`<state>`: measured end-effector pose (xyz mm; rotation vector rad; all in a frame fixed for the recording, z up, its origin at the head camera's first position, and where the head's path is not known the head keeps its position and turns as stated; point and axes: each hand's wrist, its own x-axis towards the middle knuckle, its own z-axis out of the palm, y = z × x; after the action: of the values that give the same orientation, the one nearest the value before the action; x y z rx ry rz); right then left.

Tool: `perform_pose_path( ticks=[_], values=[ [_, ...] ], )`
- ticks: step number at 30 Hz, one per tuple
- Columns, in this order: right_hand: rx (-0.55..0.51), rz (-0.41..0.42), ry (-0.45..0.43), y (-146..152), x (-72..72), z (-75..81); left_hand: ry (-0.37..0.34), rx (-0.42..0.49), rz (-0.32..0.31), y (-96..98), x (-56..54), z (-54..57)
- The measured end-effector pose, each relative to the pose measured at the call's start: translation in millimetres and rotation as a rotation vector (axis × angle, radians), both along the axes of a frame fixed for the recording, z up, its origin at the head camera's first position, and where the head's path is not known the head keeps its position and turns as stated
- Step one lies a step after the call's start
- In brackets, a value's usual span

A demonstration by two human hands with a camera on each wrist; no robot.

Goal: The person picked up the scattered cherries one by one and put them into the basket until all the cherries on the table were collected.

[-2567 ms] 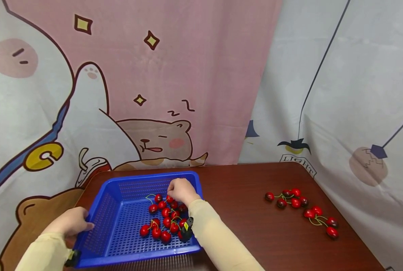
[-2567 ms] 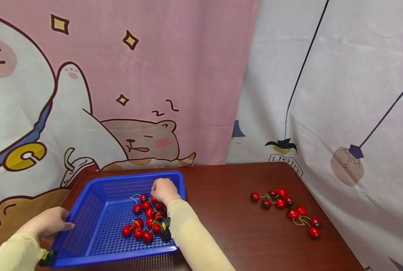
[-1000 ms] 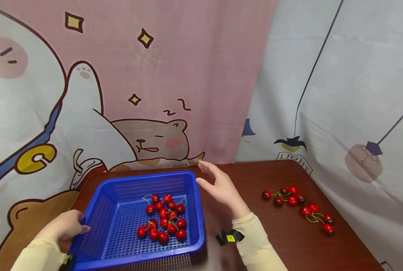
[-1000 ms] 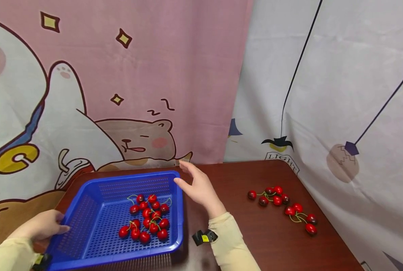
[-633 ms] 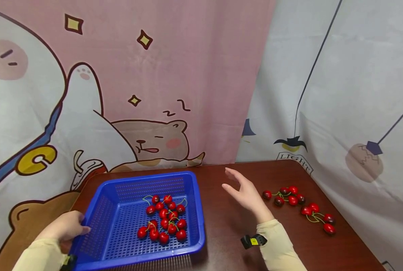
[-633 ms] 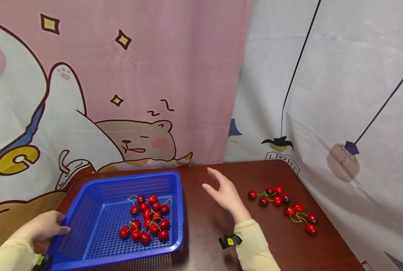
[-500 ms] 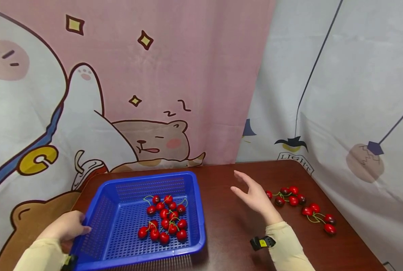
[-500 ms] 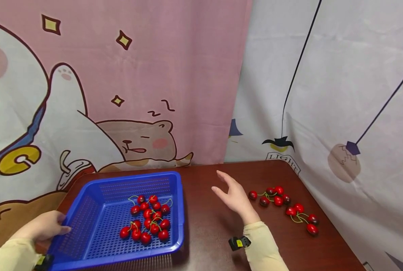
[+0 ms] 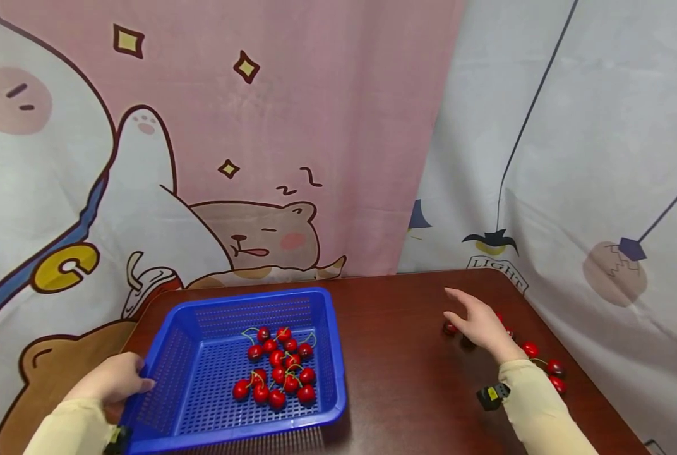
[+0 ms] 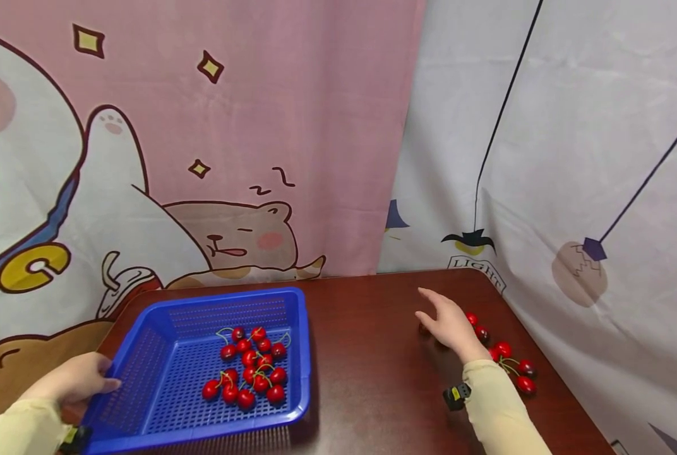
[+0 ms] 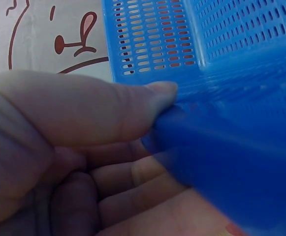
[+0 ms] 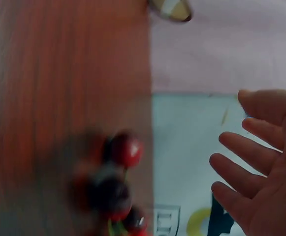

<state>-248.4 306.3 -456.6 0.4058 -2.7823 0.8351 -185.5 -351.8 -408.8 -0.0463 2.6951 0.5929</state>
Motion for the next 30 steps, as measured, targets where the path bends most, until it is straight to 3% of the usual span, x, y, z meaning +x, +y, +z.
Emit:
perform_pose_path(
  ticks=[13,25,30],
  values=[
    [0.337,-0.030,0.006,44.8,-21.5,-22.7,-0.032,0.054,0.045,2.1,-1.4,0.4],
    [0.435,0.088,-0.012,57.8,-38.0,-32.9,-0.048,0.074,0.062,4.7,-0.1,2.5],
    [0.476,0.086,-0.054,57.8,-41.0,-35.5,-0.061,0.081,0.071,4.1,-0.3,1.9]
  ],
)
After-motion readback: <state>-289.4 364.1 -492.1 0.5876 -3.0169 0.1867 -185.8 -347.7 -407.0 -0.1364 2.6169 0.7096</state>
